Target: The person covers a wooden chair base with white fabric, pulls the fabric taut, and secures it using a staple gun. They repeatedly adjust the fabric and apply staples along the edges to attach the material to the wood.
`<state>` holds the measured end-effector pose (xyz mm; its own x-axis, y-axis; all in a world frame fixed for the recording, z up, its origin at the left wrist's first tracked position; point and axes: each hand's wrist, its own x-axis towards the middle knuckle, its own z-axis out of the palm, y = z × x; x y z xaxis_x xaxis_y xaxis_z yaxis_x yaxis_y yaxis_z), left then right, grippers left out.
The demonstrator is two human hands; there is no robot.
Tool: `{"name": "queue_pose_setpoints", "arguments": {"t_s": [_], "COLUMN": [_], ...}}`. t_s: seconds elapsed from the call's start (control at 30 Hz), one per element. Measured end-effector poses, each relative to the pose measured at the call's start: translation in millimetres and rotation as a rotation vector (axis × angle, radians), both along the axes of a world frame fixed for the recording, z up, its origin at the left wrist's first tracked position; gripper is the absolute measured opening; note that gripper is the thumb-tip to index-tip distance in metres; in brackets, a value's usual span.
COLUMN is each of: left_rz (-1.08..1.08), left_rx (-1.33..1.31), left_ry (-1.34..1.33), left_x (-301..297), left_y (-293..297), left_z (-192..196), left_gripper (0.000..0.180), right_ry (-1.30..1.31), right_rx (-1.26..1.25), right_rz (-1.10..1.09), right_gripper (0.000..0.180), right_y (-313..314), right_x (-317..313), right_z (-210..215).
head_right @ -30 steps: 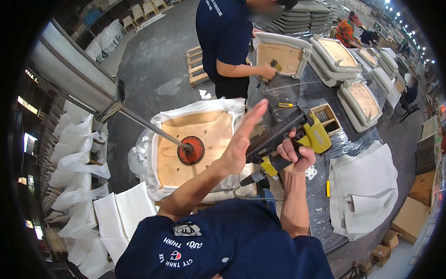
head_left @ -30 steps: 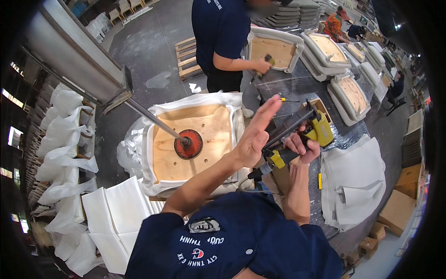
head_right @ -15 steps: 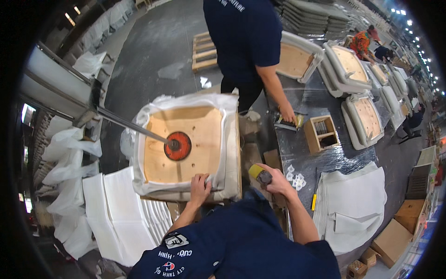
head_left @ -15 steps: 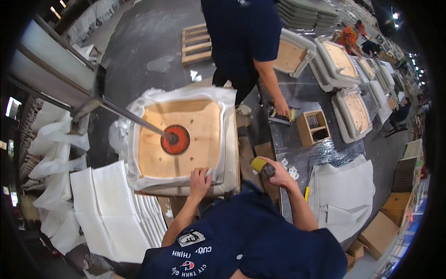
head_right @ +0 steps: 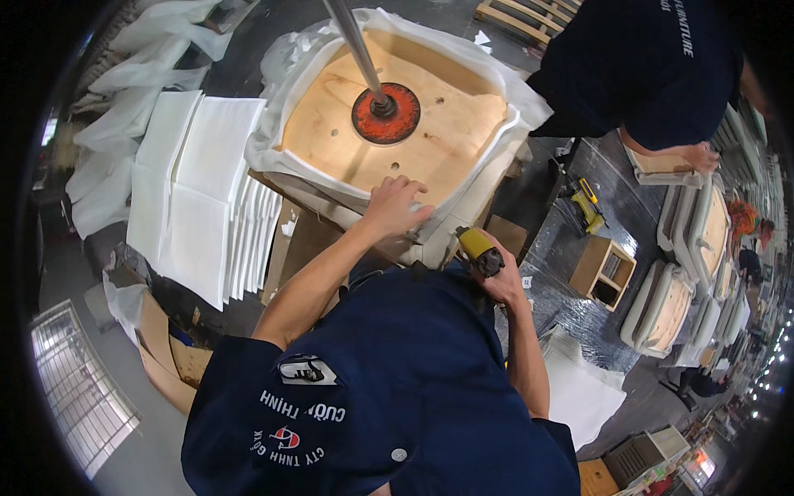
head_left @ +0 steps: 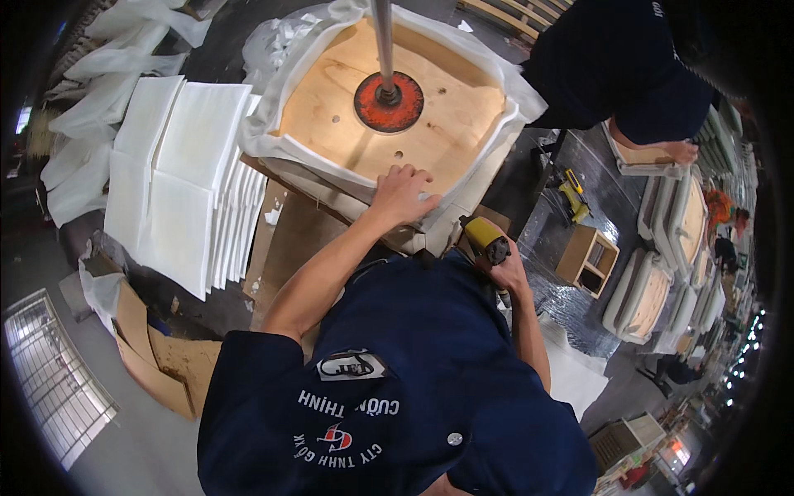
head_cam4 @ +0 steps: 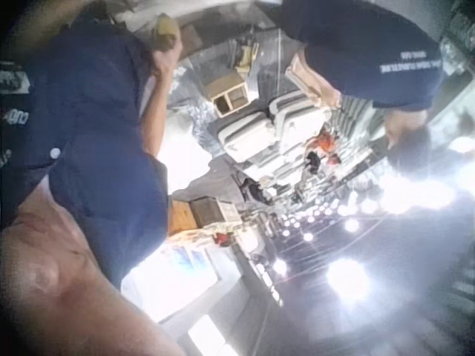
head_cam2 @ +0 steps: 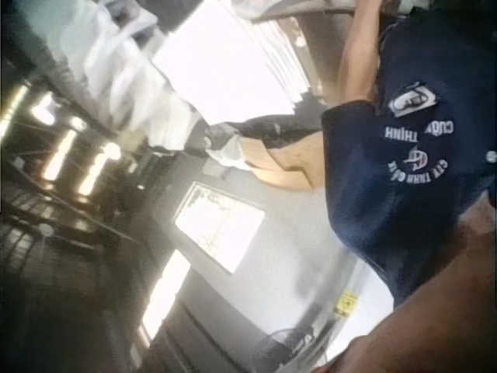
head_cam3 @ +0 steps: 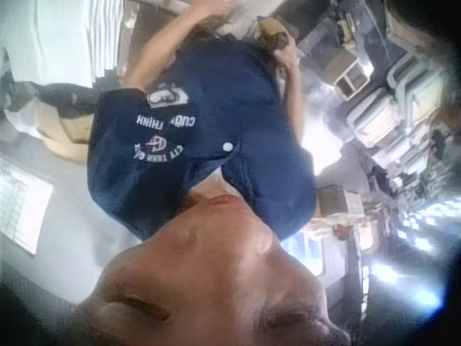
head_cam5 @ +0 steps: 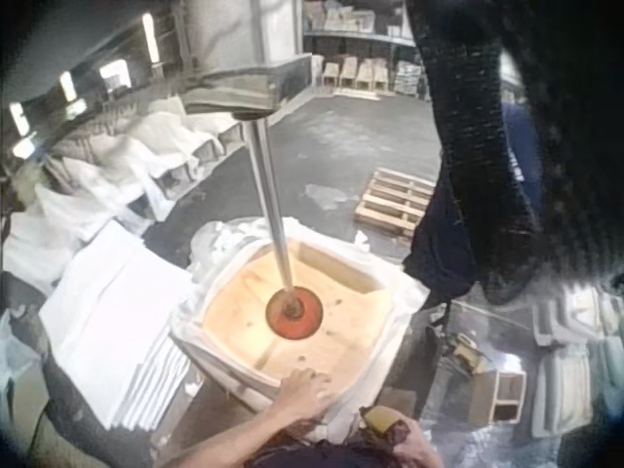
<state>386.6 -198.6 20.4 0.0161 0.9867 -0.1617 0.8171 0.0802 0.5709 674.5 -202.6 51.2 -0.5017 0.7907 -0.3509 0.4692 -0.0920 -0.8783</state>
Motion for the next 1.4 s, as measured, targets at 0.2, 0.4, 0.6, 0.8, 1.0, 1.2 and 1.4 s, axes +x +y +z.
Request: {"name": "queue_pose_setpoints", "arguments": {"t_s": [0.2, 0.4, 0.6, 0.8, 1.0, 1.2, 1.4], "left_rz": [-0.224, -0.168, -0.114, -0.063, -0.021, -0.022, -0.023], "left_rx": [0.013, 0.252, 0.278, 0.315, 0.353, 0.313, 0.3], "left_ry": [0.24, 0.122, 0.111, 0.056, 0.044, 0.076, 0.11], "left_x": [2, -9, -17, -20, -16, -17, -17], "left_y": [-12, -29, -38, -40, -44, -42, -41], "left_z": [-7, -30, -32, -40, -47, -44, -43], "left_gripper": [0.041, 0.029, 0.024, 0.024, 0.027, 0.031, 0.034], "right_ry": [-0.039, -0.064, -0.062, -0.078, -0.186, -0.242, -0.137], "right_rx": [0.029, -0.021, 0.01, 0.051, 0.046, 0.023, 0.102], "right_rz": [0.077, 0.226, 0.38, 0.486, 0.476, 0.451, 0.398], "right_gripper": [0.068, 0.068, 0.067, 0.066, 0.067, 0.067, 0.067], "right_y": [8, 14, 32, 40, 35, 37, 41], "right_x": [-13, -26, -64, -80, -91, -93, -82], "right_z": [0, -1, 16, 8, 8, 3, 0]}}
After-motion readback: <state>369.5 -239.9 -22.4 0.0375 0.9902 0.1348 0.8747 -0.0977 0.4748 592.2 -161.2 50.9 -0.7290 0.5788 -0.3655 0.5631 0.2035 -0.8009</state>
